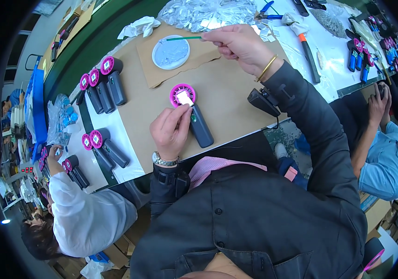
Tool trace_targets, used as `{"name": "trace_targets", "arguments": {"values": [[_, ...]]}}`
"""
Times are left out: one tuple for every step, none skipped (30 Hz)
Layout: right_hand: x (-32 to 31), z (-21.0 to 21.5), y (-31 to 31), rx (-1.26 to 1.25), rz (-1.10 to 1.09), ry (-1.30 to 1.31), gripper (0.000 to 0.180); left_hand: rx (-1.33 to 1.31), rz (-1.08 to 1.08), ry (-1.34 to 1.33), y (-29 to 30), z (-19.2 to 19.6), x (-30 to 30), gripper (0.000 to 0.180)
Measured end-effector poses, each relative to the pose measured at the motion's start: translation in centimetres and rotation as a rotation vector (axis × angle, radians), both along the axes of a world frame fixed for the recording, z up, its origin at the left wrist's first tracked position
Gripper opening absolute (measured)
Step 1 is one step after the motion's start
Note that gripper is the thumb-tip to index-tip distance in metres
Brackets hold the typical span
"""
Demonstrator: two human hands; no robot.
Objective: The person wipes a handheld fan with a cloth, applies liquid to it using a stick, and places a small square piece onto the fan before pressing it down with a padded tool.
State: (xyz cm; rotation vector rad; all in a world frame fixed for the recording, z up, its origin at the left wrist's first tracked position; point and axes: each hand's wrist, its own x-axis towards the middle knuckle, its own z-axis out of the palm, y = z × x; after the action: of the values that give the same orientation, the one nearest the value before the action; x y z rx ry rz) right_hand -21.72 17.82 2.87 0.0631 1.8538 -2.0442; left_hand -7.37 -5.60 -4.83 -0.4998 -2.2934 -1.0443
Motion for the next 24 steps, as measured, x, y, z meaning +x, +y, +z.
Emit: {"name": "trace_targets", "arguments": {"values": [[0.1, 0.0, 0.0, 0.011, -0.011, 0.007, 0.018, -0.008, -0.003, -0.006, 0.0, 0.0, 0.0, 0.023], [0.2, 0.1, 0.0, 0.022, -0.021, 0.013, 0.018, -0.017, -0.006, -0.012, -0.1, 0.0, 0.1, 0.023], [0.3, 0.1, 0.1, 0.032, -0.032, 0.02, 0.018, -0.025, -0.01, -0.018, -0.1, 0.0, 0.1, 0.024], [0.2, -0.2, 0.2, 0.033, -0.032, 0.021, 0.018, -0.025, -0.01, -0.017, -0.1, 0.0, 0.1, 0.024], [0.1, -0.8, 0.3, 0.037, -0.025, 0.012, 0.018, -0.019, -0.013, -0.013, -0.1, 0.0, 0.1, 0.024], [0.0, -1.0, 0.2, 0.04, -0.014, 0.004, 0.018, -0.014, -0.014, -0.008, -0.1, -0.1, 0.1, 0.024], [0.0, -1.0, 0.2, 0.044, -0.004, -0.005, 0.018, -0.009, -0.015, -0.004, -0.1, -0.1, 0.1, 0.024], [0.1, -0.9, 0.3, 0.044, -0.003, -0.004, 0.018, -0.008, -0.013, -0.003, -0.1, -0.1, 0.0, 0.024], [0.2, -0.8, 0.6, 0.04, -0.004, -0.003, 0.018, -0.005, -0.018, -0.002, -0.1, -0.2, 0.0, 0.024], [0.4, -0.4, 0.8, 0.036, -0.007, -0.001, 0.018, -0.002, -0.023, -0.001, 0.0, -0.2, -0.1, 0.024], [0.6, 0.1, 0.9, 0.03, -0.006, 0.001, 0.018, -0.001, -0.025, 0.0, -0.1, -0.3, -0.1, 0.024], [0.8, 0.4, 1.0, 0.03, -0.003, 0.001, 0.018, -0.001, -0.021, 0.0, -0.1, -0.2, 0.0, 0.024], [1.1, 0.6, 1.2, 0.002, 0.009, 0.013, 0.019, 0.003, -0.019, 0.002, -0.1, -0.2, 0.0, 0.024], [1.3, 0.9, 1.4, -0.025, 0.02, 0.025, 0.02, 0.008, -0.017, 0.004, -0.1, -0.2, 0.0, 0.024], [1.6, 1.2, 1.6, -0.052, 0.032, 0.037, 0.022, 0.013, -0.015, 0.006, 0.0, -0.2, 0.1, 0.024], [2.0, 1.7, 1.8, -0.051, 0.033, 0.038, 0.022, 0.014, -0.014, 0.007, 0.0, -0.1, 0.1, 0.024], [2.4, 2.2, 2.1, -0.059, 0.048, 0.052, 0.023, 0.007, -0.014, 0.011, 0.0, 0.0, 0.1, 0.024], [2.9, 2.7, 2.3, -0.068, 0.064, 0.063, 0.024, -0.002, -0.012, 0.013, 0.0, 0.1, 0.1, 0.024], [3.4, 3.1, 2.5, -0.077, 0.081, 0.075, 0.026, -0.01, -0.01, 0.015, -0.1, 0.1, 0.2, 0.024], [3.8, 3.4, 2.6, -0.076, 0.084, 0.073, 0.026, -0.009, -0.007, 0.013, -0.1, 0.2, 0.2, 0.024], [4.4, 3.8, 2.8, -0.072, 0.091, 0.072, 0.025, -0.013, -0.013, 0.02, -0.2, 0.3, 0.2, 0.024], [5.0, 4.1, 3.0, -0.067, 0.099, 0.071, 0.025, -0.017, -0.019, 0.027, -0.2, 0.3, 0.2, 0.024], [5.5, 4.3, 3.2, -0.064, 0.107, 0.07, 0.025, -0.021, -0.025, 0.034, -0.2, 0.3, 0.1, 0.024], [6.1, 4.3, 3.4, -0.061, 0.109, 0.068, 0.025, -0.018, -0.023, 0.032, -0.2, 0.3, 0.1, 0.024]]}}
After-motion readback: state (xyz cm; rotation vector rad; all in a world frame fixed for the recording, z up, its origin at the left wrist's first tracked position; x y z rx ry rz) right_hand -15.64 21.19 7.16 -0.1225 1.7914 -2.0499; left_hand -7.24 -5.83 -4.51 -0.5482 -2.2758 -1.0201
